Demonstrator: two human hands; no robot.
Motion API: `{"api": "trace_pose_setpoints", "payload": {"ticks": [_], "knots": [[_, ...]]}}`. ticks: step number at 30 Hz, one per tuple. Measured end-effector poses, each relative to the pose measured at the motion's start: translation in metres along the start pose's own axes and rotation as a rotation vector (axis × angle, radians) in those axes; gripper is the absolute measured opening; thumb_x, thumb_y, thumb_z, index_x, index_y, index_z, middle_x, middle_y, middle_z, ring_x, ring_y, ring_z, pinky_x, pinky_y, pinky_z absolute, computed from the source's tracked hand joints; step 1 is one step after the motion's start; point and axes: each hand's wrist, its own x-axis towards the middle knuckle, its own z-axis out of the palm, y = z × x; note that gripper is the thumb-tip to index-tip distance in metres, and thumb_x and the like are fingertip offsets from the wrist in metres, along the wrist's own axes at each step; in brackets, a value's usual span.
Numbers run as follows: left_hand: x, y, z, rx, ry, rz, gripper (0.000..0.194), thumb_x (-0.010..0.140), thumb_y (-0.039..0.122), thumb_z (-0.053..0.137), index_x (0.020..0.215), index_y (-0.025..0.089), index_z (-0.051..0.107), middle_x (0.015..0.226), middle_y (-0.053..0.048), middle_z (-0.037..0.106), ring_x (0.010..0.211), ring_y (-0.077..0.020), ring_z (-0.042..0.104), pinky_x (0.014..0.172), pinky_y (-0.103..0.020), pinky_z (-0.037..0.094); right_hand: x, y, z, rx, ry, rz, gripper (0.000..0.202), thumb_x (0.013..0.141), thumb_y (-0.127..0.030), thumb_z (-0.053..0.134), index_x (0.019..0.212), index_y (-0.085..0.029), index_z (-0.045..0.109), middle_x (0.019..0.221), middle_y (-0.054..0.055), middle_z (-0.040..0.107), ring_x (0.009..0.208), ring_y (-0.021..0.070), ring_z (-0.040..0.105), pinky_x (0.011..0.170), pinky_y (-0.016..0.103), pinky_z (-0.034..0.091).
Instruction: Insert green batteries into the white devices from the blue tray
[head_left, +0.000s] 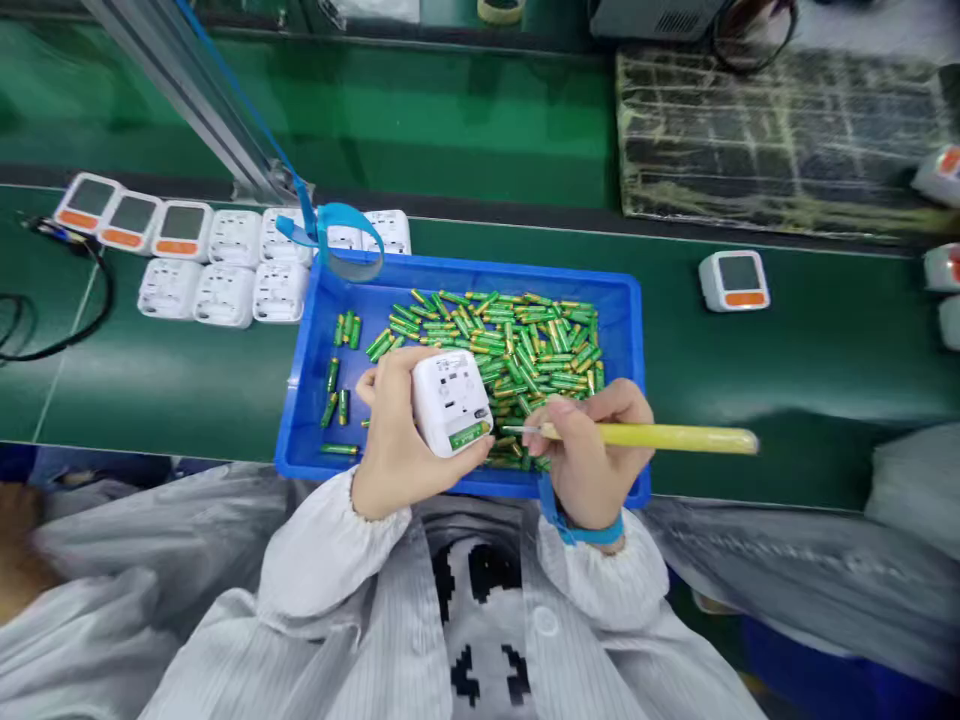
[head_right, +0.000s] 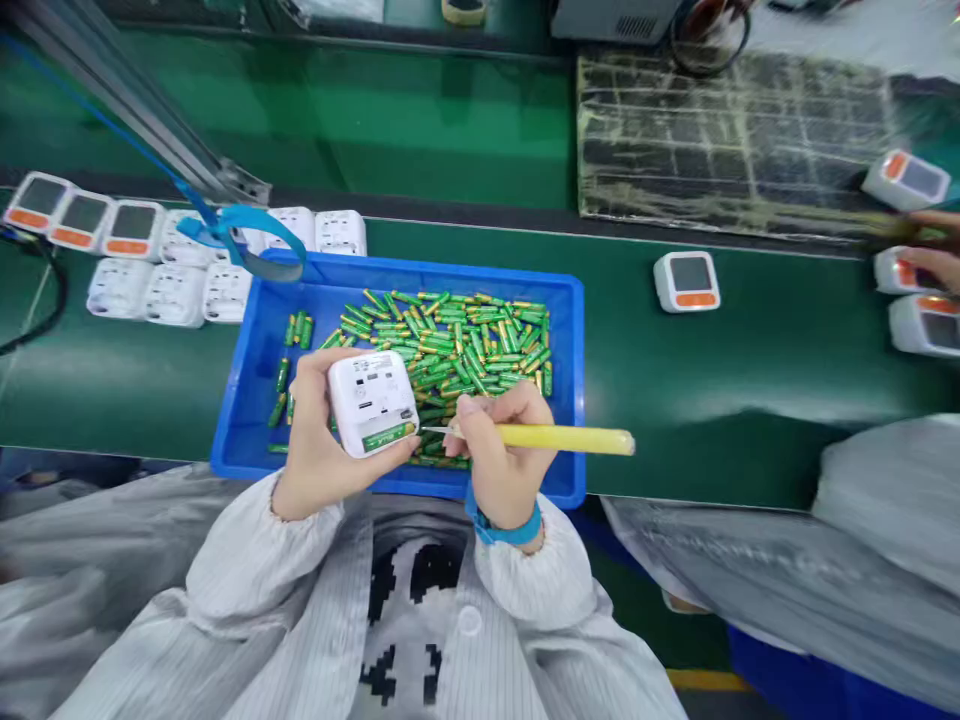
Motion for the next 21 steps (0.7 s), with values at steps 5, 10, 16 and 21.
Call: {"api": "trace_pose_setpoints", "payload": {"ticks": [5,10,16,21], "knots": [[-0.0004,-0.0027,-0.0005,-0.041,-0.005,0.004,0.076,0.059,0.026,0.083,0.123,0.024,0.042,0.121,-0.008,0.050,0.114,-0.0271,0.054,0.095,-0.046,0.045,-0.0008,0.0021,0.0027,-0.054,-0.055,-0.020,0.032,0.084,-0.021,0.069,0.068,-0.025,0.042,0.046,-0.008,0.056,0.035,0.0117,0.052,0.033,0.022,0.037],[-0.0004,-0.0029,0.0017,-0.065,-0.011,-0.008,0.075,0.060,0.028,0.082,0.123,0.024,0.041,0.122,-0.008,0.049,0.113,-0.0275,0.054,0.094,-0.046,0.046,0.0002,0.0053,-0.0003,-0.107,-0.099,-0.038,0.031,0.085,-0.021,0.068,0.067,-0.025,0.043,0.048,-0.008,0.056,0.037,0.0116,0.054,0.037,0.023,0.041],[-0.0003,-0.0052,0.0018,-0.031,0.015,-0.002,0.074,0.060,0.031,0.082,0.121,0.022,0.041,0.117,-0.007,0.047,0.109,-0.0262,0.052,0.093,-0.045,0.045,-0.0008,0.0068,0.0034,-0.108,-0.112,0.041,0.033,0.085,-0.022,0.069,0.068,-0.025,0.041,0.047,-0.008,0.057,0.038,0.0127,0.056,0.039,0.024,0.044],[-0.0008,-0.0050,0.0036,0.000,0.034,-0.059,0.077,0.060,0.037,0.082,0.121,0.023,0.037,0.116,-0.007,0.045,0.108,-0.0247,0.051,0.089,-0.040,0.044,0.0039,0.0044,0.0082,0.034,-0.046,0.231,0.033,0.086,-0.027,0.068,0.071,-0.025,0.038,0.044,-0.010,0.058,0.038,0.0119,0.055,0.041,0.022,0.044]]}}
